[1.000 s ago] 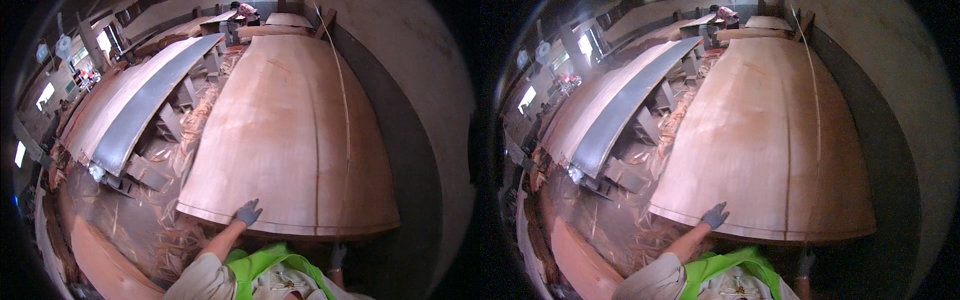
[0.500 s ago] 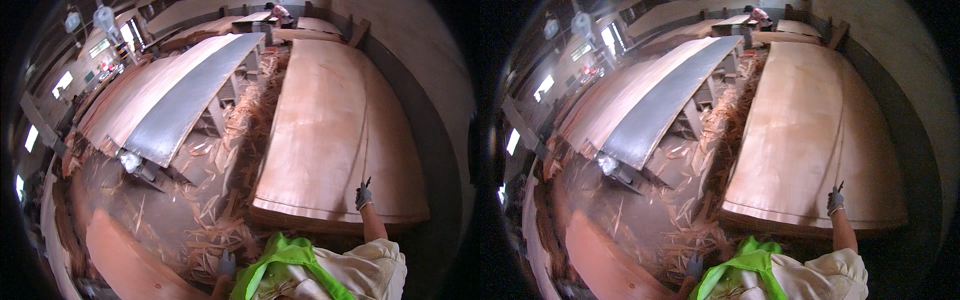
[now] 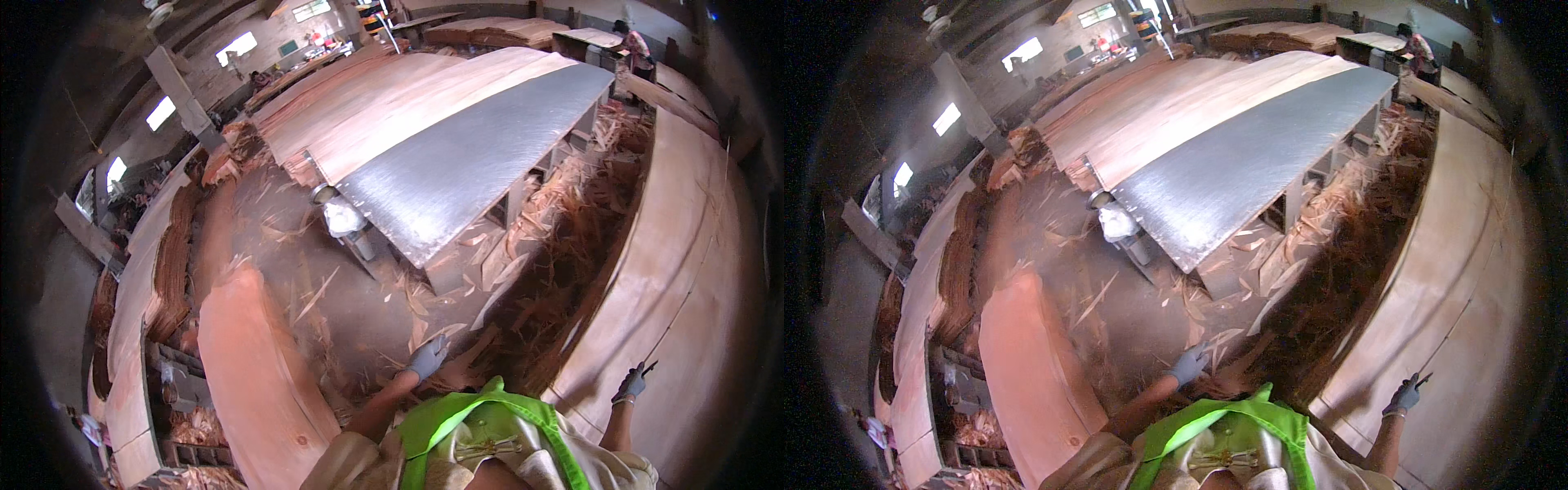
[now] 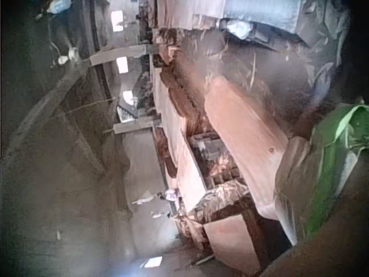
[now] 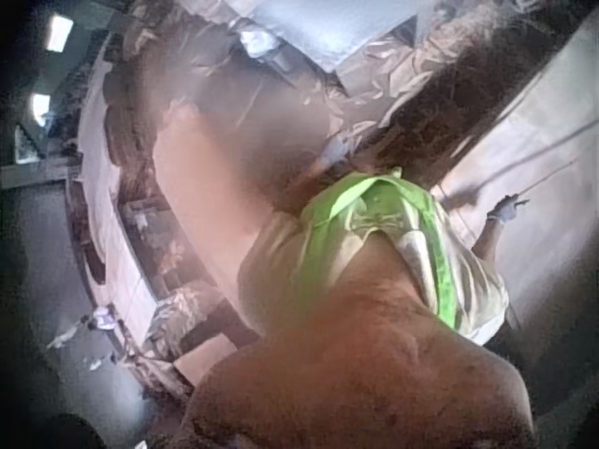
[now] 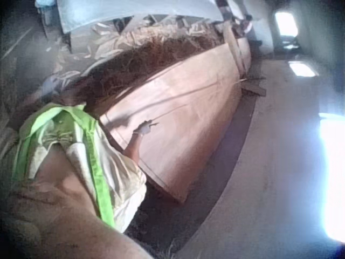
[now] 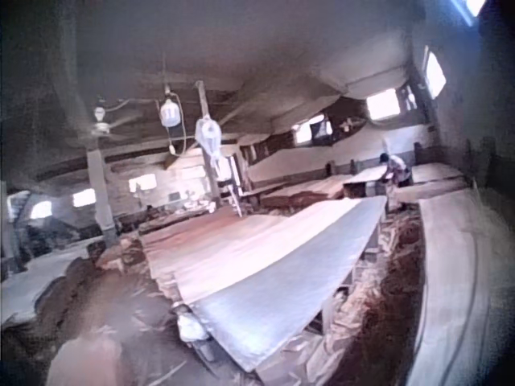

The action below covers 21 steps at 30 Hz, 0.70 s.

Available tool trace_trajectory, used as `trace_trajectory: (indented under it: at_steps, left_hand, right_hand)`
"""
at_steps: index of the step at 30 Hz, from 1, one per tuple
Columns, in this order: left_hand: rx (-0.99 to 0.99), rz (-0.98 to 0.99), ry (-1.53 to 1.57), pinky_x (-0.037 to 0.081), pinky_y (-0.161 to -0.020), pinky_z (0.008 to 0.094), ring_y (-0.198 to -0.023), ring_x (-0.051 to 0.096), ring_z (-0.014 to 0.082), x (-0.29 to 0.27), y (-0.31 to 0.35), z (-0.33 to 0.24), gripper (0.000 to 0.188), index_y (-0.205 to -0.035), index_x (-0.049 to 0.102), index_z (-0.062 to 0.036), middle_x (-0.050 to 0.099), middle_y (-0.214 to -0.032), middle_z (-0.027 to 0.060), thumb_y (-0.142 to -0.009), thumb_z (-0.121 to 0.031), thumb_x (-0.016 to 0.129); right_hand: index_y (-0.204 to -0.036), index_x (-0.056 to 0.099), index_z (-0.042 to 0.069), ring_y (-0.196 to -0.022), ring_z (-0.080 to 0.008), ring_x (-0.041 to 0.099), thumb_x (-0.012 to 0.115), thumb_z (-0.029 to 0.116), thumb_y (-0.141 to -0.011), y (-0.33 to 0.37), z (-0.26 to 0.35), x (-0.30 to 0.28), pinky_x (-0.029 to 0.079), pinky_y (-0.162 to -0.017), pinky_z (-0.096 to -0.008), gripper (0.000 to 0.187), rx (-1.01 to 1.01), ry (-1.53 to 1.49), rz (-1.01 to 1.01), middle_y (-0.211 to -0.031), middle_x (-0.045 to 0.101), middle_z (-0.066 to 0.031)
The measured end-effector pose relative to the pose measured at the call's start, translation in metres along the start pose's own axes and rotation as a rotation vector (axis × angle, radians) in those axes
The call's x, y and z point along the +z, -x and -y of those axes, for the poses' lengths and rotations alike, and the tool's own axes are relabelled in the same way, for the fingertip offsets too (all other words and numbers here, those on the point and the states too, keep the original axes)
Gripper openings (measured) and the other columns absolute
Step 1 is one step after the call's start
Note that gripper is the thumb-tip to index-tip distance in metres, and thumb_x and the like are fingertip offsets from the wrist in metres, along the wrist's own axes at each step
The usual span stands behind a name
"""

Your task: The person applies a patch of wood veneer to a large plywood sheet using glue and a small knife to trim the edges, then repeats the process on a second sheet.

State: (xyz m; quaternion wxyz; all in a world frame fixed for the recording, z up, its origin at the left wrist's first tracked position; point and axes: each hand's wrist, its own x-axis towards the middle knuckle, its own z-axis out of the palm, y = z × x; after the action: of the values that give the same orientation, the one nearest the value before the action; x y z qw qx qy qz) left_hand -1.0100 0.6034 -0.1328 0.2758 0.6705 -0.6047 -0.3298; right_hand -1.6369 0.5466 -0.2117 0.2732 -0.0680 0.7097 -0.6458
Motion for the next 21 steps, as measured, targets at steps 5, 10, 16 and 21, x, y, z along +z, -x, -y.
trace_trajectory:
  at_steps: [5, 10, 16, 21]
  left_hand:
    - [-0.010, -0.001, 0.030, 0.045, -0.079, 0.0358, -0.084, 0.055, 0.0201, -0.026, -0.050, 0.073, 0.034, -0.117, 0.053, 0.0003, 0.061, -0.095, 0.0180, -0.089, -0.020, 0.051]
    - [-0.175, 0.157, -0.018, 0.044, -0.086, 0.0358, -0.099, 0.058, 0.0266, -0.078, -0.173, -0.007, 0.039, -0.120, 0.053, -0.0013, 0.060, -0.111, 0.0183, -0.089, -0.024, 0.050]
    - [0.174, 0.236, 0.050, 0.044, -0.089, 0.0331, -0.102, 0.058, 0.0254, -0.050, -0.334, -0.044, 0.035, -0.117, 0.054, 0.0004, 0.059, -0.114, 0.0186, -0.089, -0.019, 0.049]
    - [0.232, 0.506, -0.065, 0.042, -0.093, 0.0300, -0.109, 0.056, 0.0233, 0.013, -0.428, -0.087, 0.041, -0.122, 0.050, 0.0030, 0.058, -0.118, 0.0179, -0.091, -0.024, 0.049]
  right_hand:
    - [-0.063, 0.051, 0.012, -0.034, -0.0079, 0.030, 0.067, 0.049, -0.077, 0.031, 0.053, 0.089, 0.022, -0.032, -0.0242, 0.042, 0.112, 0.039, 0.117, -0.045, 0.036, 0.0044]
    - [-0.070, 0.053, 0.017, -0.032, -0.0079, 0.025, 0.061, 0.050, -0.079, 0.019, 0.072, 0.127, 0.017, -0.031, -0.0244, 0.035, 0.258, -0.005, 0.171, -0.045, 0.033, 0.0077]
    - [-0.068, 0.057, 0.011, -0.032, -0.0095, 0.031, 0.054, 0.042, -0.087, 0.035, 0.104, 0.151, 0.024, -0.031, -0.0254, 0.036, 0.097, 0.176, -0.036, -0.045, 0.037, 0.0049]
    - [-0.067, 0.058, 0.005, -0.037, -0.0096, 0.039, 0.064, 0.036, -0.082, 0.056, 0.137, 0.145, 0.029, -0.035, -0.0264, 0.035, 0.102, 0.221, -0.199, -0.047, 0.045, 0.0014]
